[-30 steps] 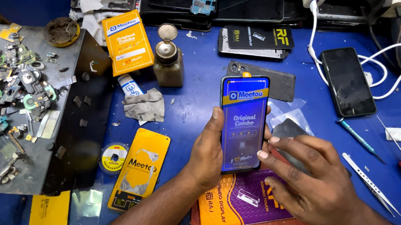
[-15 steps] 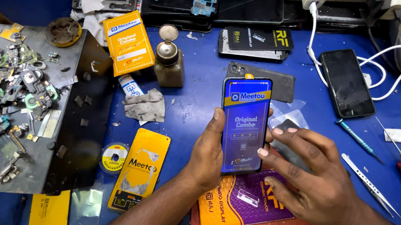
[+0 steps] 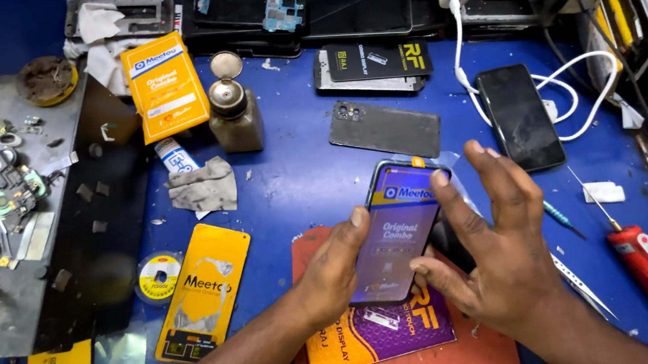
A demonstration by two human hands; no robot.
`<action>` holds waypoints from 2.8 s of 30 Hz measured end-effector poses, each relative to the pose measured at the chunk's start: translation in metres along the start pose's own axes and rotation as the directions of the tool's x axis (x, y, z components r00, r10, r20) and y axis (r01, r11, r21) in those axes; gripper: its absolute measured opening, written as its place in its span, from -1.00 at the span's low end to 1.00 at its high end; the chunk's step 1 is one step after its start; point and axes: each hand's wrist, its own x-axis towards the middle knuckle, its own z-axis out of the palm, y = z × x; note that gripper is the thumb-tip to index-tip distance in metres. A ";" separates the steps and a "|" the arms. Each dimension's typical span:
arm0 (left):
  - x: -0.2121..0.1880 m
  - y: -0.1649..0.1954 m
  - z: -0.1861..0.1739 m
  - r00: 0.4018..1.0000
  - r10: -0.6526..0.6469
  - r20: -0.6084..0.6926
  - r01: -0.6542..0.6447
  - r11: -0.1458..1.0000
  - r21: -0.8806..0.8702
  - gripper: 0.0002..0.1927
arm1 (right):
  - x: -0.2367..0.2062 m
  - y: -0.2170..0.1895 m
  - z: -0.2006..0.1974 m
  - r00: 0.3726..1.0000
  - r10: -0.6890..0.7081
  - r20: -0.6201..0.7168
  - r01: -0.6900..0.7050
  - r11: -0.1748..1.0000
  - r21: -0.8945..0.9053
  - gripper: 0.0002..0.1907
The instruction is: The person works at a repair bench on a disassembled smartphone, cleaning the old display adhesive from the frame, then peels the protective film from a new replacement screen and powers the phone on to test the display. They then reconnect the display flex cable inside the phone body using a screwdriver and tweezers.
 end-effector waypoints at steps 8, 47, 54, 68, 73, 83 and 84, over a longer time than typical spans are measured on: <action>0.000 0.014 0.000 0.997 0.077 0.000 -0.076 0.984 -0.158 -0.17 | -0.002 -0.010 0.000 0.998 -0.066 -0.002 0.066 0.996 0.055 -0.26; 0.001 0.011 0.000 1.000 0.024 0.002 -0.022 0.946 -0.324 -0.17 | -0.002 -0.006 0.000 0.991 -0.127 0.031 0.124 0.988 0.088 -0.33; 0.000 0.013 -0.001 0.996 0.078 -0.034 -0.085 0.949 -0.303 -0.18 | -0.002 -0.007 0.001 0.952 -0.281 0.118 0.254 0.945 0.207 -0.40; 0.002 0.012 -0.002 0.999 0.046 -0.008 -0.046 0.955 -0.293 -0.14 | -0.003 -0.004 0.004 0.993 -0.099 0.065 0.094 0.993 0.072 -0.32; -0.002 0.016 -0.002 0.999 0.052 -0.011 -0.053 0.967 -0.249 -0.12 | -0.004 -0.004 0.004 0.990 -0.117 0.084 0.108 0.989 0.103 -0.36; 0.003 0.002 -0.008 0.998 0.049 0.042 -0.034 0.952 -0.305 -0.11 | 0.000 -0.005 0.002 0.991 -0.128 0.048 0.125 0.990 0.065 -0.40; 0.003 0.001 -0.008 0.997 0.057 0.050 -0.039 0.950 -0.311 -0.11 | 0.000 -0.004 0.000 0.993 -0.105 0.044 0.102 0.993 0.062 -0.38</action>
